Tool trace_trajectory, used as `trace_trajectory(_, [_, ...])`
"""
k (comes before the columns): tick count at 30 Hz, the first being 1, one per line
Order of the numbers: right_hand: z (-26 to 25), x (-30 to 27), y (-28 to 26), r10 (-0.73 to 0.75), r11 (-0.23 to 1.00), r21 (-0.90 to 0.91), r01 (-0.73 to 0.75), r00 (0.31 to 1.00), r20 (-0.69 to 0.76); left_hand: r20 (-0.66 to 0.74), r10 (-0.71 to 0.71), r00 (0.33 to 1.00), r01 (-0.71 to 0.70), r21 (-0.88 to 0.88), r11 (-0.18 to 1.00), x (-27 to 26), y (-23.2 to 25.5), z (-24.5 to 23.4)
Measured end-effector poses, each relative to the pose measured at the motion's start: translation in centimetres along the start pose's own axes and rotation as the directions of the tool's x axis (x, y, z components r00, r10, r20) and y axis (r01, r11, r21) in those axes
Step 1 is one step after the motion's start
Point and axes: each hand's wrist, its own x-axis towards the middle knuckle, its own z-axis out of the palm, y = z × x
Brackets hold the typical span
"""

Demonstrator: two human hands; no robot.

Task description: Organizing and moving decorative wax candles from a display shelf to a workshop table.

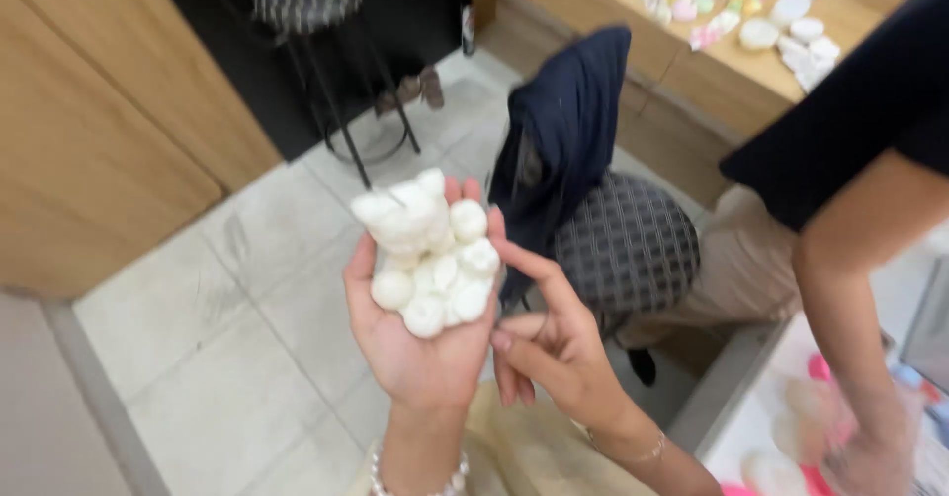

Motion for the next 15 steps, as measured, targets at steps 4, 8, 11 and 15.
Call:
trace_trajectory(4, [-0.6,4.7,1.1,0.025,0.999,0.03,-0.023,0.998,-0.056,-0.126,-0.027,0.992,0.029,0.013,1.0,5.3,2.0,-0.3])
trace_trajectory(8, [-1.1,9.3,2.2,-0.002,1.0,-0.016,0.0,0.99,-0.144,-0.16,-0.158,0.975,0.15,-0.06,0.987,10.7,3.8,-1.8])
trace_trajectory(11, [-0.6,12.6,3.4,-0.017,1.0,-0.02,0.012,0.957,-0.288,-0.184,-0.275,0.944,0.266,-0.071,0.961,14.8,5.6,-3.1])
trace_trajectory(15, [0.6,17.4,4.5,-0.026,0.999,-0.043,0.008,0.898,-0.439,-0.177,-0.422,0.889,0.415,-0.077,0.907,20.5,8.1,-4.1])
